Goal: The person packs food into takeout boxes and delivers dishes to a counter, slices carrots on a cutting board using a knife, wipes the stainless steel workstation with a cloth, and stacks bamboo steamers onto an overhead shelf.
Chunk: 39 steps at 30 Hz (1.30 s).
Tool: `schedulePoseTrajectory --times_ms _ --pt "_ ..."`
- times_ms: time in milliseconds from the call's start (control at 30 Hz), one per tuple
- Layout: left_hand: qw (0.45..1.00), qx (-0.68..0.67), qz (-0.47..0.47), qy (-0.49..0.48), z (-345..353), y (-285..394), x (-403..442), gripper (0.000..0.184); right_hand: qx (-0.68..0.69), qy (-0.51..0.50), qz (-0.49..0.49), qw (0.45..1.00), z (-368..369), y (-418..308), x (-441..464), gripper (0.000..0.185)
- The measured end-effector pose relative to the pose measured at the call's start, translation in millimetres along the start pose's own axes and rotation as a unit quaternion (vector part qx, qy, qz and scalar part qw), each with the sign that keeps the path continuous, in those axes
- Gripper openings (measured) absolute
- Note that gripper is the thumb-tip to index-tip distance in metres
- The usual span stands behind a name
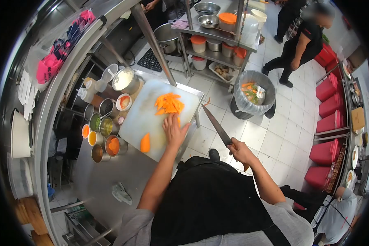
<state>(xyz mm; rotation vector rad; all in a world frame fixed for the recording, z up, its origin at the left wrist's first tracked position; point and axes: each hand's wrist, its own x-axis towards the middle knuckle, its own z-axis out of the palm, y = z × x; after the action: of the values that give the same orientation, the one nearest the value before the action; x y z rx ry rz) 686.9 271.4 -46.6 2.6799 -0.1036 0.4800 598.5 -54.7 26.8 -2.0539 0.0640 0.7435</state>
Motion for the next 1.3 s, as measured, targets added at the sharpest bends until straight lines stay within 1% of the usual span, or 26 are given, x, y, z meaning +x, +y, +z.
schedulePoseTrajectory --times_ms 133,233,333,400,433,500,533,600,700,733,833,933,1033,1100,1133,1233,1267,1300 --pt "1.000 0.008 0.013 -0.007 -4 2 2 0.073 -0.012 0.008 -0.010 1.000 5 10 4 0.025" --pt "0.999 0.008 0.022 -0.029 -7 1 6 0.064 -0.025 0.007 -0.023 0.999 6 3 5 0.025" --pt "0.998 -0.008 0.048 -0.045 -6 -5 1 0.044 -0.023 0.010 -0.041 0.999 8 -5 3 0.025" --pt "0.997 -0.012 0.071 -0.017 -3 -10 -7 0.032 -0.016 0.009 -0.054 0.998 8 -11 8 0.024" --pt "0.996 -0.015 0.082 -0.003 -3 -11 -11 0.025 -0.050 0.023 -0.077 0.996 9 -13 13 0.023" --pt "0.997 -0.031 0.074 -0.019 -6 -14 -19 0.020 -0.118 0.050 -0.126 0.984 11 -16 31 0.023" --pt "0.996 -0.039 0.070 -0.027 -7 -16 -22 0.017 -0.146 0.081 -0.162 0.973 12 -21 41 0.024" --pt "0.996 -0.047 0.065 -0.027 -6 -22 -30 0.018 -0.198 0.140 -0.235 0.941 15 -37 63 0.029" --pt "0.996 -0.064 0.062 -0.006 -16 -20 -35 0.022 -0.228 0.167 -0.235 0.930 16 -66 100 0.041" --pt "0.995 -0.071 0.063 0.007 -22 -15 -32 0.023 -0.230 0.171 -0.242 0.927 16 -74 114 0.041" --pt "0.994 0.003 0.061 0.089 -40 3 -25 0.026 -0.235 0.181 -0.268 0.917 21 -89 163 0.044" --pt "0.997 -0.007 0.060 0.047 -38 -6 -35 0.031 -0.249 0.171 -0.302 0.904 30 -110 197 0.047" --pt "0.998 -0.019 0.058 0.031 -33 -15 -43 0.025 -0.267 0.137 -0.314 0.901 49 -137 200 0.051" --pt "0.998 -0.023 0.058 0.032 -29 -23 -50 0.022 -0.266 0.108 -0.314 0.905 67 -152 190 0.053" --pt "0.997 -0.026 0.059 0.032 -29 -25 -53 0.020 -0.246 0.106 -0.326 0.907 80 -150 189 0.053" --pt "0.997 -0.023 0.072 0.025 -32 -31 -62 0.018 -0.251 0.086 -0.323 0.908 110 -146 187 0.055" --pt "0.996 -0.040 0.067 0.045 -32 -31 -63 0.019 -0.256 0.074 -0.315 0.911 115 -149 184 0.056" --pt "0.994 -0.058 0.064 0.064 -31 -31 -64 0.020 -0.249 0.079 -0.340 0.903 121 -144 188 0.057"
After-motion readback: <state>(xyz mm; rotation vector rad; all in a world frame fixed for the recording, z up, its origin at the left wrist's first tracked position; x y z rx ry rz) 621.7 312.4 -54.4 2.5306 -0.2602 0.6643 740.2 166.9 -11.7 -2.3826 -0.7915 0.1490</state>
